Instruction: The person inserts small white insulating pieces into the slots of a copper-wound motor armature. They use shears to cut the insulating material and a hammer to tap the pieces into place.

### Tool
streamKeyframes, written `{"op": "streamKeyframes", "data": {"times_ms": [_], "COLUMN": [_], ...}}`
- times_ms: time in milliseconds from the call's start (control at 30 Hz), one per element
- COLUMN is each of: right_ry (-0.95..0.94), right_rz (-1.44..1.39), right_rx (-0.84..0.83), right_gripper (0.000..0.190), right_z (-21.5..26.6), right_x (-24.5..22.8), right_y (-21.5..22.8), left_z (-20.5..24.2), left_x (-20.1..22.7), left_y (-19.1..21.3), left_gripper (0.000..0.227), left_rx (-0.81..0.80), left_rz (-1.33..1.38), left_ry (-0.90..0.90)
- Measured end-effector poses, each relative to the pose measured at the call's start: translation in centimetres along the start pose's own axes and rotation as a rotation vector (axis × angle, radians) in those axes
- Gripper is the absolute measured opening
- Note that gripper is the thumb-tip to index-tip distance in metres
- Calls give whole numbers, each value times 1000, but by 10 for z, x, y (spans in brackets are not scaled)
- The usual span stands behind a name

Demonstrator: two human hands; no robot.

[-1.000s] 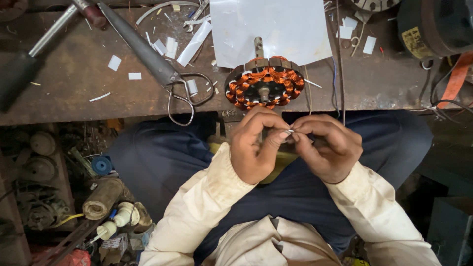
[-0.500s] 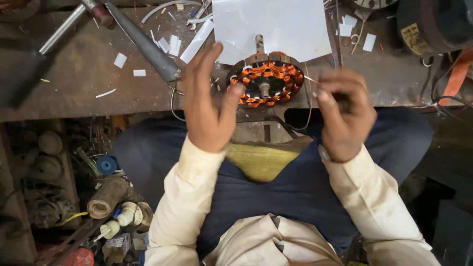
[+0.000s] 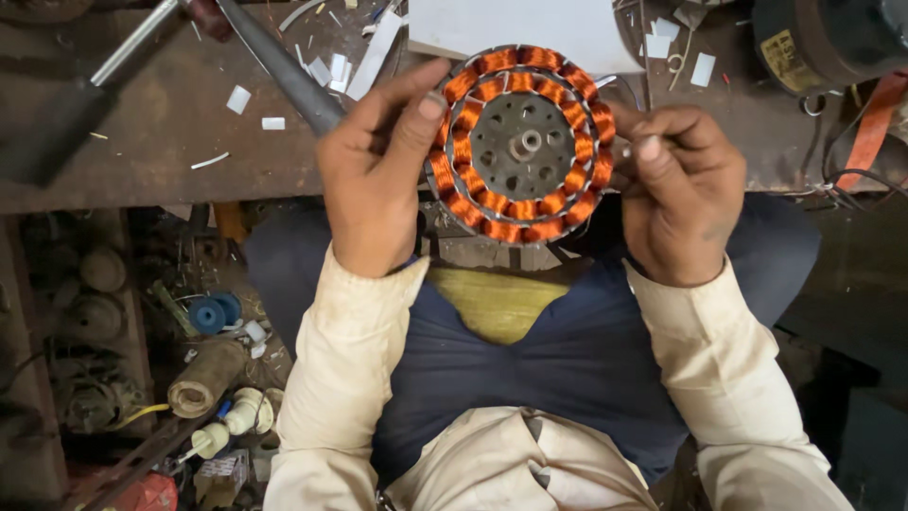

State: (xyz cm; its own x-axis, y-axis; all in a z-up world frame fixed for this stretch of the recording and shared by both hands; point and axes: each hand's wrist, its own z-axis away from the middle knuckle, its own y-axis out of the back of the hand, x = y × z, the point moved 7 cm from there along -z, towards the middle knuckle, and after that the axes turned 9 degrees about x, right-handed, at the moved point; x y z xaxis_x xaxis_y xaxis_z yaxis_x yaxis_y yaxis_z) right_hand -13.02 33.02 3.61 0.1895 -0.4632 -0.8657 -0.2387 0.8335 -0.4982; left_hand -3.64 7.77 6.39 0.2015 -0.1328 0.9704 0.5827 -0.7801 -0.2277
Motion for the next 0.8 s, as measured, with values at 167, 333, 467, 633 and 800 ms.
{"op": "streamKeyframes", "data": {"times_ms": [167, 333, 467, 633, 800], "right_ry": [10, 9, -23, -54, -41], "right_rz": [-34, -70, -97, -133, -129], "right_rx": [11, 0, 12, 24, 24], "right_gripper": [13, 12, 11, 10, 9], "right_z": [2, 2, 3, 1, 1], "right_x": [3, 6, 7, 11, 16], "right_y": [8, 13, 12, 17, 22], "left_z": [9, 12, 9, 6, 5], "left_x": [17, 17, 12, 7, 6], "left_y": [-7, -11, -10, -11, -17], "left_gripper": [30, 31, 33, 41, 41], "left_rx": [-19, -32, -16, 20, -36], "left_rz": [-58, -49, -53, -2, 32], "left_ry": [-18, 52, 54, 139, 162]}}
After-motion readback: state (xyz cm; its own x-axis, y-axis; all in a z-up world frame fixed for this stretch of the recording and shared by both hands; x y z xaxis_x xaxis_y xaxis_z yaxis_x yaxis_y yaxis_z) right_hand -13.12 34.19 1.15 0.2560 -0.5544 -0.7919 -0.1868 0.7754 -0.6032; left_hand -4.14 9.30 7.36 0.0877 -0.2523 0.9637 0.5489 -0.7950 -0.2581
